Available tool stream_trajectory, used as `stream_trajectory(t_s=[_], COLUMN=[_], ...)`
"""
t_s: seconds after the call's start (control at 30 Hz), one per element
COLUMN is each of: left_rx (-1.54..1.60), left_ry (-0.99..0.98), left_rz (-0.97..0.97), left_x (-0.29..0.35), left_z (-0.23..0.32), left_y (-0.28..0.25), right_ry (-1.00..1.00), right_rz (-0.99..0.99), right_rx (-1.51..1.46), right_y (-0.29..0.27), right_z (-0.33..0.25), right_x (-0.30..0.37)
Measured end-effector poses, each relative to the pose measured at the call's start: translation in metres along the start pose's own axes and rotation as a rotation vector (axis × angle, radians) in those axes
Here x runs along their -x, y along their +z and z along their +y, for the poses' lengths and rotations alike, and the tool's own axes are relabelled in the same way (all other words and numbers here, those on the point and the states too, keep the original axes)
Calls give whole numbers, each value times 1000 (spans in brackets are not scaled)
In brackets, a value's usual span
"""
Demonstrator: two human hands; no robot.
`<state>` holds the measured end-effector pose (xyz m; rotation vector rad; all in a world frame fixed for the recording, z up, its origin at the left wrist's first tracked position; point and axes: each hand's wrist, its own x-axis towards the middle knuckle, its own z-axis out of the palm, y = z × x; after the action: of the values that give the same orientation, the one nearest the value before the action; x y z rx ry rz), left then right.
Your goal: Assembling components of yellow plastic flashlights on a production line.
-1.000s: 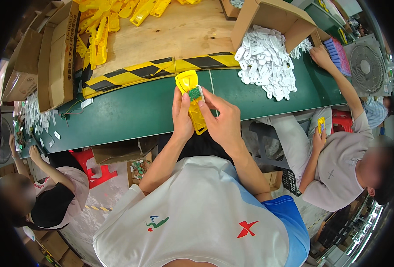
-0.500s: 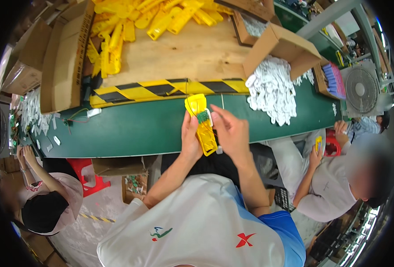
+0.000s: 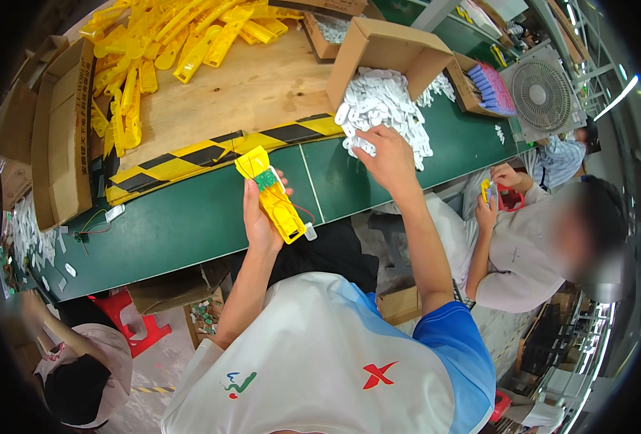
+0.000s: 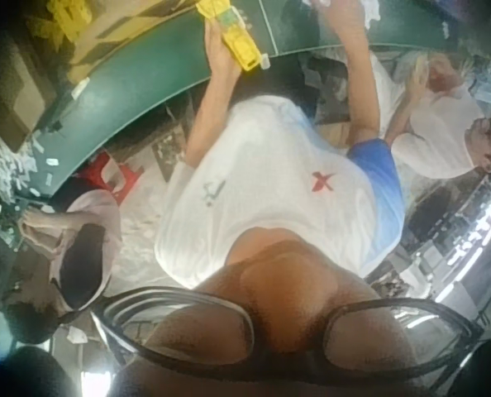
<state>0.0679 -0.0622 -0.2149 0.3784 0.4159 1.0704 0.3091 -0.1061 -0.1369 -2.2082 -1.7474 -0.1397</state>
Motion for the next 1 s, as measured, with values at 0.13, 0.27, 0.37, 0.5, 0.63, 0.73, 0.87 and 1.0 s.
stream_trajectory(t_s=[0.13,0.27,0.37,0.5,0.63,0.73,0.87,1.0], left_rx=[28,52,30,50,86,86,-3,-92], left_ry=[-10,-15,-10,-51,-78,-77,-35,-28], left_rz=[-2,-30,-23,-44,-106,-116,-94,-91], left_x=[2,2,4,4,0,0,0,2], left_z=[-2,-1,-1,0,-6,-6,-3,0], left_y=[1,0,-1,-3,0,-1,1,1], right_ry=[18,255,299,243,92,398,272,73], right_rz=[94,43,35,117,283,209,5,-85], right_rx=[226,54,-74,-210,-135,-619,-1074,-965], right_y=[8,20,28,35,30,9,7,9], right_z=[-2,13,14,23,39,13,-74,-93], right_x=[2,-2,-9,-6,9,29,42,31])
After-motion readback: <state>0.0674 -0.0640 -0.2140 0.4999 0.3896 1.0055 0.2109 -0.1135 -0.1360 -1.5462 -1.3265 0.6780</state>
